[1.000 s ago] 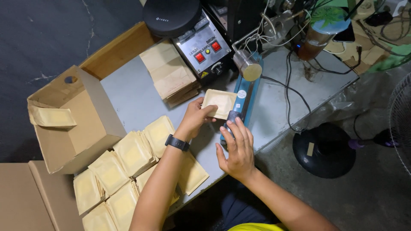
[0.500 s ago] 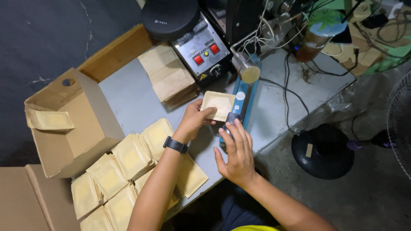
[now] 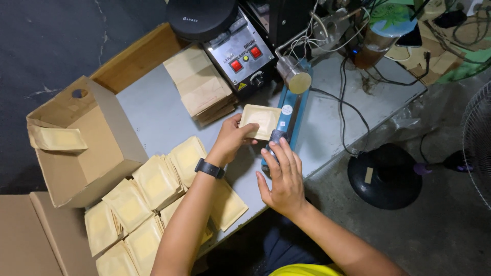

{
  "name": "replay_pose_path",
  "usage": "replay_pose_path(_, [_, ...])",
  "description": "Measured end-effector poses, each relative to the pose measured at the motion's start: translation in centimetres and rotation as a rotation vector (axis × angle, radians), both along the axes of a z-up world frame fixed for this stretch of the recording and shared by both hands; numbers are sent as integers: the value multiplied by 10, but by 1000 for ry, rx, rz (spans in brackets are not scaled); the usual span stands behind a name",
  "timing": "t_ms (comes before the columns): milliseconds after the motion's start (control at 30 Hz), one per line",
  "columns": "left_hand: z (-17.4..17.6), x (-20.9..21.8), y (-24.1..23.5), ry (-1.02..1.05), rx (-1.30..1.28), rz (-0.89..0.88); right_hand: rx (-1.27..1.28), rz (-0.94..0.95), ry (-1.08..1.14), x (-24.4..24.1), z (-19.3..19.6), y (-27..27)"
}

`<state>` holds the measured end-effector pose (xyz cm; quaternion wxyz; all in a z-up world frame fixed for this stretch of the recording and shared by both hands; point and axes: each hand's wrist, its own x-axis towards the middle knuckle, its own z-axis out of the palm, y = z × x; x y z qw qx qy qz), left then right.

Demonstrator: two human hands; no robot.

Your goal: Using a manual heat sealer to seal individual coffee packets and then stacking them neatly.

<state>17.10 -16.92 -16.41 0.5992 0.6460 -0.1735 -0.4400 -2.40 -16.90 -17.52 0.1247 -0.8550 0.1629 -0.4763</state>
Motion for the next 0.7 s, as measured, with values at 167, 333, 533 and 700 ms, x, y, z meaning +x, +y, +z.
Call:
replay_pose_path(167, [-6, 2, -1, -12, -3, -8, 6, 16, -8, -1, 1, 0])
replay_pose_path(333, [-10, 4, -4, -36, -5, -14, 2, 5, 5, -1, -1, -1])
replay_pose_path(533, [-12, 4, -5, -26, -14, -6, -54, -2, -24, 1, -12, -7])
replay_pose_path(700, [-10, 1, -3, -21, 8, -2, -121, -36, -71, 6, -27, -11])
